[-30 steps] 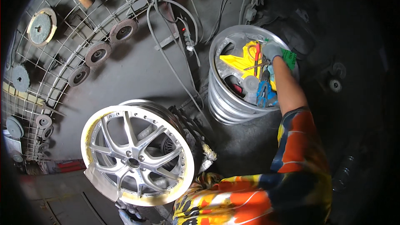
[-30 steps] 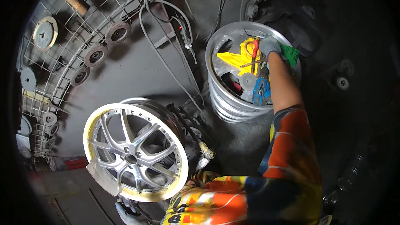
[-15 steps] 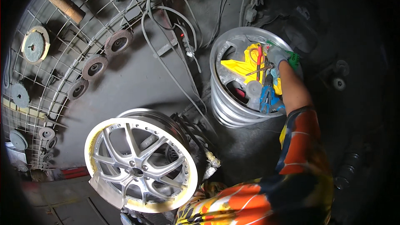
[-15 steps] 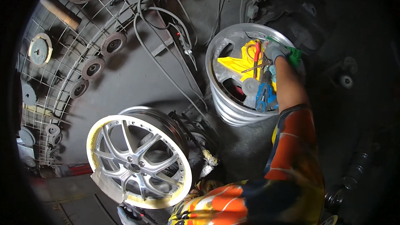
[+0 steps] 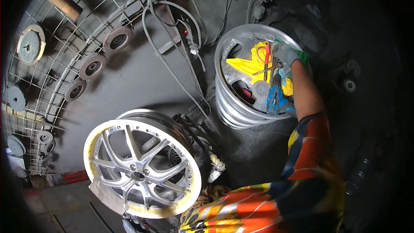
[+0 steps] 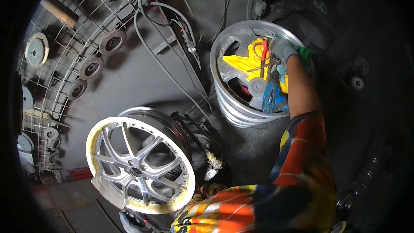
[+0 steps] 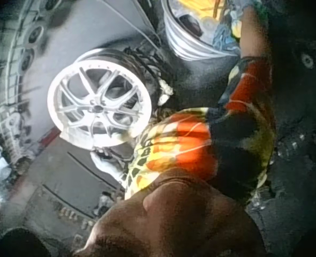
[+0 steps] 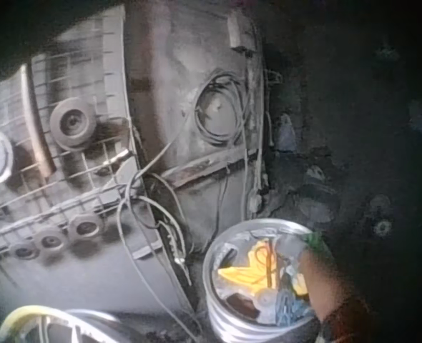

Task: The person applies masking tape to the edge of a wheel rim, uses a sanding block to smooth the inner edge of the rim, wipes the surface with a cloth, and uses a small brush to apply a substance to the rim surface.

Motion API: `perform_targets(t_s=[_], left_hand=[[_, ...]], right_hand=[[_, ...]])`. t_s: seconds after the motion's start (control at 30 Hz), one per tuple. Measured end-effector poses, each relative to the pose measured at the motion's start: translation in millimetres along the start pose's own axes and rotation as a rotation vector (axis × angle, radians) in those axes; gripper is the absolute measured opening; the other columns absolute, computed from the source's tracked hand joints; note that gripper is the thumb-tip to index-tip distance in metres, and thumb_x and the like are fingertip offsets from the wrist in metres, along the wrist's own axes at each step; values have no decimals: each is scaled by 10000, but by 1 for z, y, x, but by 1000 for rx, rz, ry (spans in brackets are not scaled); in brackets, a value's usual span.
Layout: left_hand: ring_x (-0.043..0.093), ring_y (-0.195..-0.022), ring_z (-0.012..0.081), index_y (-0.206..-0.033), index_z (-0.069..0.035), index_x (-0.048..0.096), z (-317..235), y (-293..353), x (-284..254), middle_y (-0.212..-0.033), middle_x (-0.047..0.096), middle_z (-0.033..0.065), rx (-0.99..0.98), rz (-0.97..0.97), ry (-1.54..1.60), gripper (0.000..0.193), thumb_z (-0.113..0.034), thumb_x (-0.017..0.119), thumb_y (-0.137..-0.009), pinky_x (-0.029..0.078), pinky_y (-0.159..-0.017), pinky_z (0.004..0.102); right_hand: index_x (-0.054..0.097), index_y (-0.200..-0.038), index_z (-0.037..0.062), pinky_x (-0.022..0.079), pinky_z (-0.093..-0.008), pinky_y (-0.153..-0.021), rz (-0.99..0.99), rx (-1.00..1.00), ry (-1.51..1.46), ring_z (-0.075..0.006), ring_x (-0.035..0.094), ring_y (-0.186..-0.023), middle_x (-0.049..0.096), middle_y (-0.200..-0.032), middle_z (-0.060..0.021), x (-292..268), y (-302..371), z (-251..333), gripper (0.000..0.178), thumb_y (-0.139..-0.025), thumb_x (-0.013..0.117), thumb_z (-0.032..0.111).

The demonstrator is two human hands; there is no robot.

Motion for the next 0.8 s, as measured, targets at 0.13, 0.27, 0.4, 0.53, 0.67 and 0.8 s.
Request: perform_targets(t_s=[0.13,0.27,0.4,0.53,0.67,0.8], left_hand=[[441,-641,66,-1029,-87,648,2,-3,-3,-769,504,-42,28,-7,-15,248,-282,554,-1150,340,-570,238],[456,-650,61,-1047,-72,661,-5,5,4,-773,508,-50,54,-71,-56,249,-276,559,-1146,346,-573,232],[465,-657,59,-1082,-61,691,-1,3,-2,-776,515,-54,65,-86,-100,254,-272,564,-1142,353,-577,229],[470,-666,53,-1176,-45,723,5,1,-3,-793,542,-56,32,-139,-77,278,-289,598,-1128,352,-581,222],[502,-699,47,-1214,-43,734,2,6,-5,-842,587,-53,80,-139,-42,287,-289,625,-1116,360,-582,218],[541,-733,52,-1227,-43,734,13,-3,-35,-889,633,-38,65,-146,-70,273,-263,622,-1113,394,-603,219]], right_hand=[[849,-1014,74,596,-421,-998,-54,-53,-132,-325,783,-1065,824,-1095,-173,-11,11,-4,262,-869,784,282],[842,-995,58,601,-410,-966,-30,4,-341,-308,785,-1026,829,-1055,-159,-14,14,-7,306,-825,846,313],[835,-982,58,603,-410,-932,-54,37,-286,-295,784,-1004,818,-1000,-173,-15,8,4,306,-809,867,309],[815,-954,39,610,-400,-857,-177,33,-353,-276,785,-912,811,-955,-174,-18,-6,12,259,-829,848,264],[791,-1036,34,596,-349,-709,-144,-32,-525,-194,738,-751,797,-965,-116,-15,-27,13,224,-873,819,184],[791,-1121,52,571,-306,-639,-240,136,-1125,-128,695,-725,778,-997,-74,-10,-33,6,208,-932,795,139]])
Point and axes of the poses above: each hand's wrist, its own y-axis away from the middle knuckle, its own x-axis out of the palm, z = x × y, the point moved 7 cm from there along -y, towards the middle knuckle
